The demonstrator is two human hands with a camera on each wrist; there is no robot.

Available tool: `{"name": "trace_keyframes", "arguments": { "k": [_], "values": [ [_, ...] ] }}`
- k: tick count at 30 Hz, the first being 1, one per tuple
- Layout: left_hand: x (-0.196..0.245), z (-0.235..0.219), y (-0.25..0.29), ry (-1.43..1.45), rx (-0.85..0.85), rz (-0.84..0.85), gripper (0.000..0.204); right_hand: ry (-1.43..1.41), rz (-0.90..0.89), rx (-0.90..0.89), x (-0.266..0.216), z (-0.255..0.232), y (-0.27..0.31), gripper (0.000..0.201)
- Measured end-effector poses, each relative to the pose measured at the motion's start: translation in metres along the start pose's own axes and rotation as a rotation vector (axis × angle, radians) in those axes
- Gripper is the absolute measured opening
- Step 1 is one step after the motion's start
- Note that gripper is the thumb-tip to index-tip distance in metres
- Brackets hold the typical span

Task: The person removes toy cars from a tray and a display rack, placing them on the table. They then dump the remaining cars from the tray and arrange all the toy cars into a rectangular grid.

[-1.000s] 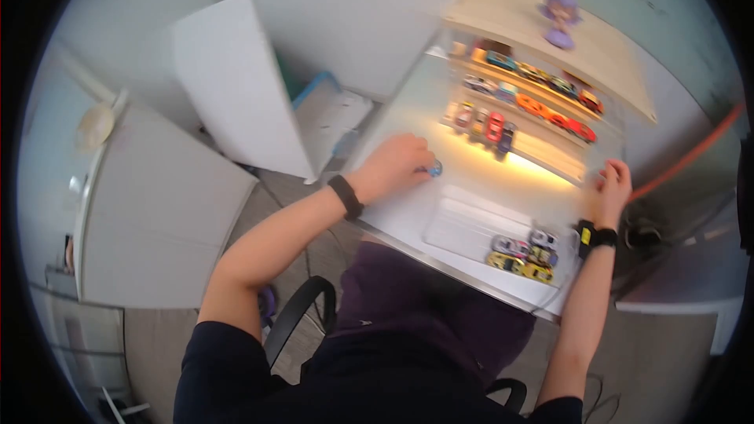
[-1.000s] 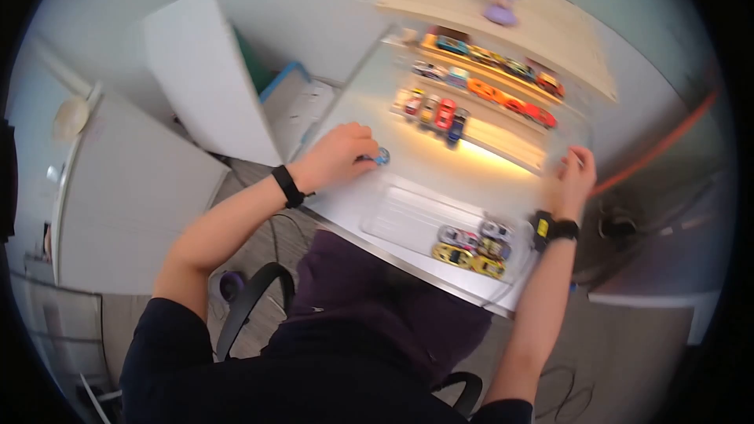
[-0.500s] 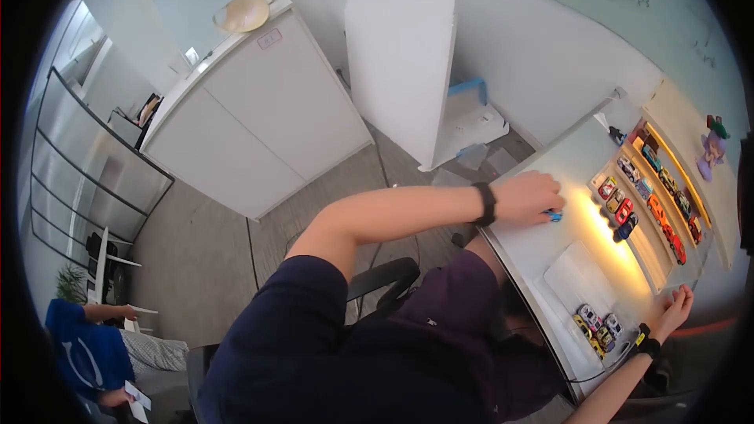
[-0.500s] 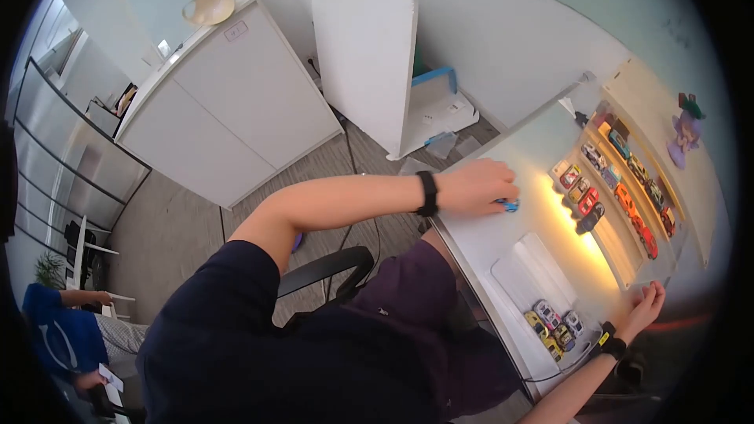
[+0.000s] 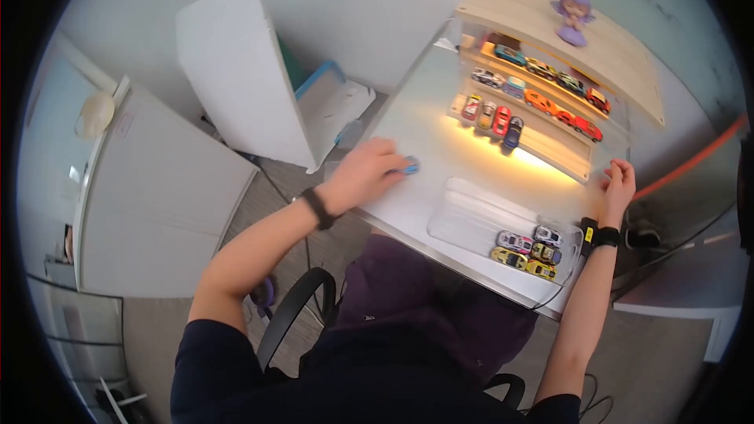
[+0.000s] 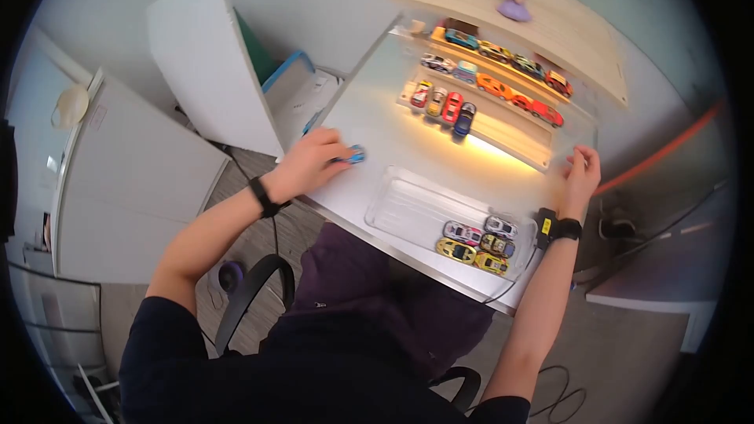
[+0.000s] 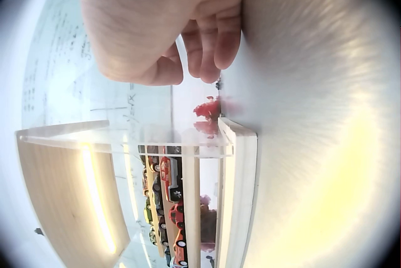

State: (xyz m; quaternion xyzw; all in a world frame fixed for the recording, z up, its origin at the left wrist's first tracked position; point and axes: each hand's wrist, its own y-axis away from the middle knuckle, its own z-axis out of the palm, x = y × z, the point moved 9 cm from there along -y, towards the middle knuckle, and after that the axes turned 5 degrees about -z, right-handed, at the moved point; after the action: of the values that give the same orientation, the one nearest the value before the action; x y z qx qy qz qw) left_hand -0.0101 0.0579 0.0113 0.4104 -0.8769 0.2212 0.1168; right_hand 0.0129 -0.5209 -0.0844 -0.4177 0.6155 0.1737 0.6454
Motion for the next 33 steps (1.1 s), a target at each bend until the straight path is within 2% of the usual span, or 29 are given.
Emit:
{"name": "trace_keyframes", "arguments": {
  "k": [3,7,10,12,14,16,18,20,21,23,24,28,31,33],
  "values": [
    [-0.008,-0.014,0.032,-0.016,0.003,-0.049,0.020,-0.007,-0.003,0.008,-0.012,0.004,0.007,0.011],
    [0.002,-0.008,0.016,-0.106,-0.050,-0.021,0.017,-0.008,0.009,0.028,-0.021,0.005,0.011,0.011],
    [0.022,0.015,-0.037,-0.076,-0.052,0.066,0.015,-0.012,0.001,0.010,-0.022,0.008,0.012,0.010],
    [0.034,0.034,-0.075,0.019,-0.035,0.047,0.015,-0.023,0.022,0.015,-0.023,0.008,0.015,0.010],
    [0.043,0.047,-0.086,0.077,-0.021,0.041,0.014,-0.025,0.038,0.029,-0.022,0.006,0.014,0.010],
    [0.037,0.046,-0.082,0.088,-0.029,0.053,0.014,-0.044,0.011,0.022,-0.017,0.010,0.013,0.010],
    [0.029,0.036,-0.056,-0.007,-0.046,0.066,0.015,-0.066,0.006,0.031,-0.017,0.007,0.012,0.009],
    [0.013,0.025,-0.020,-0.031,-0.030,0.008,0.019,-0.052,-0.022,0.044,-0.023,0.009,0.014,0.009],
    [0.017,0.016,-0.004,-0.043,-0.018,0.001,0.020,-0.027,-0.061,0.057,-0.026,0.009,0.015,0.010],
    [0.024,0.002,0.016,-0.040,0.042,-0.001,0.021,-0.004,-0.006,0.085,-0.023,0.010,0.016,0.010],
    [0.024,-0.001,0.019,-0.008,0.004,-0.014,0.021,0.002,-0.029,0.080,-0.018,0.012,0.015,0.010],
    [0.033,0.002,-0.026,0.009,-0.123,-0.043,0.023,0.043,-0.002,0.076,-0.036,0.010,0.022,0.011],
    [0.053,0.017,-0.080,0.125,-0.040,0.002,0.023,0.012,-0.025,0.085,-0.039,0.009,0.019,0.011],
    [0.060,0.038,-0.101,0.138,-0.053,0.076,0.025,-0.057,-0.059,0.104,-0.030,0.012,0.018,0.011]
  ]
}}
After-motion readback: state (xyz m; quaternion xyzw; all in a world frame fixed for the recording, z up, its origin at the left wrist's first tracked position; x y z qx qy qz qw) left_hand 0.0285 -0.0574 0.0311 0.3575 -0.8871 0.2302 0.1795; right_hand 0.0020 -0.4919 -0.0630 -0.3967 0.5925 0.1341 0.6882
